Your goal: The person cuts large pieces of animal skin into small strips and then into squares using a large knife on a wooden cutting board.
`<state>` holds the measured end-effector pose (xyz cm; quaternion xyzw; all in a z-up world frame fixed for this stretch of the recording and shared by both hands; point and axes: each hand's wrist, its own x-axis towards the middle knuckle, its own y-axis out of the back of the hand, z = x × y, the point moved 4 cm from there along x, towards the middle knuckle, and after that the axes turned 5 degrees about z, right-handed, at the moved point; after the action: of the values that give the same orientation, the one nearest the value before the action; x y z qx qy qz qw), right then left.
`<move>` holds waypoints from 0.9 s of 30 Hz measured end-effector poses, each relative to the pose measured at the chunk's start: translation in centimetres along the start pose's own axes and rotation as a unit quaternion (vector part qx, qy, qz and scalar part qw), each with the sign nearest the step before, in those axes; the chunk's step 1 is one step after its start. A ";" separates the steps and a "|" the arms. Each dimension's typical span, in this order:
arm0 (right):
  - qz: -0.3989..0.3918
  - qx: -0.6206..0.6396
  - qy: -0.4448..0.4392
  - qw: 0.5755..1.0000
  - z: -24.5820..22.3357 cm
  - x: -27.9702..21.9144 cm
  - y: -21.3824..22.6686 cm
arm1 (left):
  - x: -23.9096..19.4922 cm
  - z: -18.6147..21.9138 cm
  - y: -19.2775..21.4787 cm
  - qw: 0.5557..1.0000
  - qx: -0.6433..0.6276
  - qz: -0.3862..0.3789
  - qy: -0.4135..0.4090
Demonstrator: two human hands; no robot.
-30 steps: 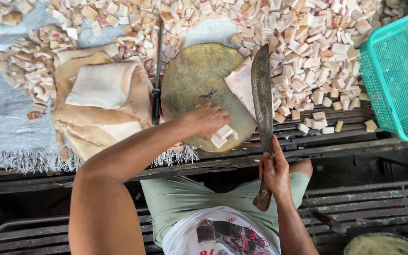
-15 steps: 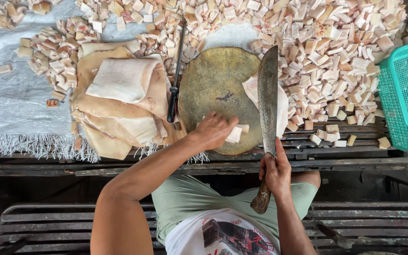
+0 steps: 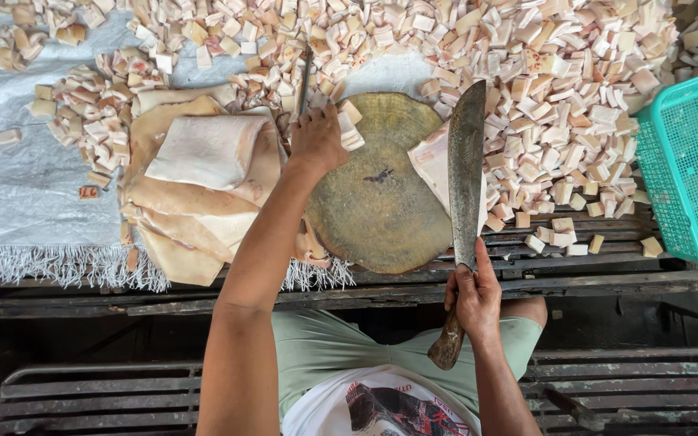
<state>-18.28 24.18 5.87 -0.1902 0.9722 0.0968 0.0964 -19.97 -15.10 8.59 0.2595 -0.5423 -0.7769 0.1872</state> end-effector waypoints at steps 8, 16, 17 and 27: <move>0.024 0.021 -0.001 0.999 0.6 -0.4 1.9 | 0.5 4.9 -2.4 0.983 -0.090 0.115 -0.115; 0.048 0.047 0.010 0.998 1.3 -1.3 4.2 | 3.5 14.1 -10.3 0.985 -0.161 -0.035 -0.042; 0.052 0.052 0.008 0.997 1.3 -1.3 4.6 | 3.9 14.4 -10.7 0.988 -0.152 -0.023 -0.032; 0.053 0.026 0.021 0.998 1.6 -2.1 6.0 | -4.7 7.4 -10.0 0.899 -0.430 -0.045 -0.068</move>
<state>-18.48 30.72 5.71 -0.1375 0.9850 0.0720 0.0756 -20.85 -3.48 2.16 0.1246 -0.1549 -0.9578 0.2075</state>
